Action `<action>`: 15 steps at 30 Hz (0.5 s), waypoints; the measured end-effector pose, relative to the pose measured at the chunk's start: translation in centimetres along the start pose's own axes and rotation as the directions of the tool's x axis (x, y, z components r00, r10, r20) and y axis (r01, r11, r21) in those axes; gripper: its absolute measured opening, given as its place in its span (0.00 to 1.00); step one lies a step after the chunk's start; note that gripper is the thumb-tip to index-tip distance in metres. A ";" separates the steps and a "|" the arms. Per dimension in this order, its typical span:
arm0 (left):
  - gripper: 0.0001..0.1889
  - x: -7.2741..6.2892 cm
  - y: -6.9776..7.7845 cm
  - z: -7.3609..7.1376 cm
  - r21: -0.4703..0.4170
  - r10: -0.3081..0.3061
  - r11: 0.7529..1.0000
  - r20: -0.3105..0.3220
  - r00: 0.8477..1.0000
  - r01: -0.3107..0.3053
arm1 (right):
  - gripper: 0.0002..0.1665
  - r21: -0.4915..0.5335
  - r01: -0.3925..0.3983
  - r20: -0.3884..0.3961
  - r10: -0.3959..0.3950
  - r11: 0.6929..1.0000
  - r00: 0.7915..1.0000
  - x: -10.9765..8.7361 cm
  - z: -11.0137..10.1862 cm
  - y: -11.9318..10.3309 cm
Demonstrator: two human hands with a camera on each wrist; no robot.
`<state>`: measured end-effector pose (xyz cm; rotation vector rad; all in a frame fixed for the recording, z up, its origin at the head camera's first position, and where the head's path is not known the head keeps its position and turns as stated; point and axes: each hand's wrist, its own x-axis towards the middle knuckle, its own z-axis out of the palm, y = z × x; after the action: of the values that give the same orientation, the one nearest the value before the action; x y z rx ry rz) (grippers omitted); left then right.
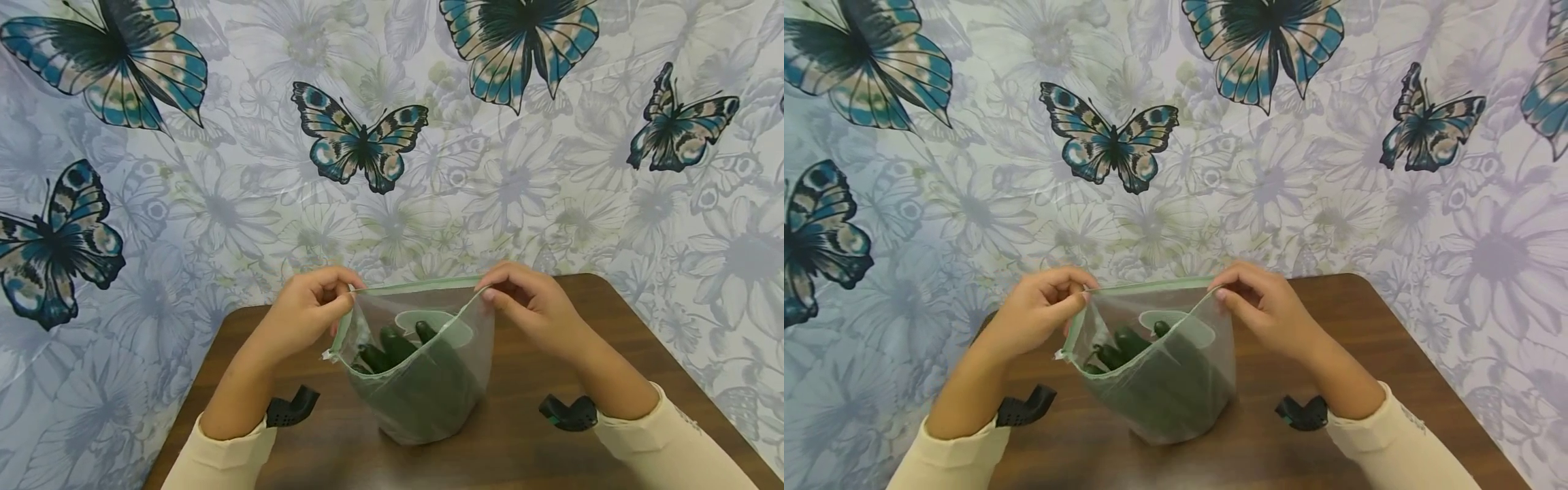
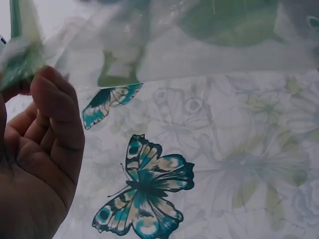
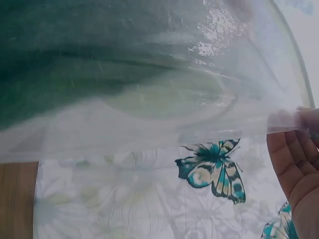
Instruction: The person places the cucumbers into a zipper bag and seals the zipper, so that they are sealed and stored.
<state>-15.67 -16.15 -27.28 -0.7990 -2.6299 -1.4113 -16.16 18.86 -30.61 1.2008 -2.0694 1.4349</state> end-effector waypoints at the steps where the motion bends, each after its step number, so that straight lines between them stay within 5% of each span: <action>1: 0.10 -0.1 -0.3 0.1 0.006 -0.003 1.000 0.026 1.000 0.002 | 0.12 0.000 0.004 0.000 -0.004 1.000 1.000 0.0 -0.1 0.0; 10: 0.09 -1.0 -2.9 0.4 -0.032 0.017 0.999 0.048 0.999 -0.015 | 0.10 -0.025 0.006 -0.006 -0.007 1.000 1.000 0.5 0.0 0.0; 15: 0.17 -1.9 -4.6 0.1 -0.085 0.013 0.996 0.130 0.991 -0.002 | 0.11 -0.013 0.000 -0.001 0.000 1.000 1.000 0.6 0.1 0.1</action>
<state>-16.12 -18.96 -31.41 -0.9406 -2.6736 -1.5285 -16.58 18.51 -30.27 1.1951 -2.0754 1.4192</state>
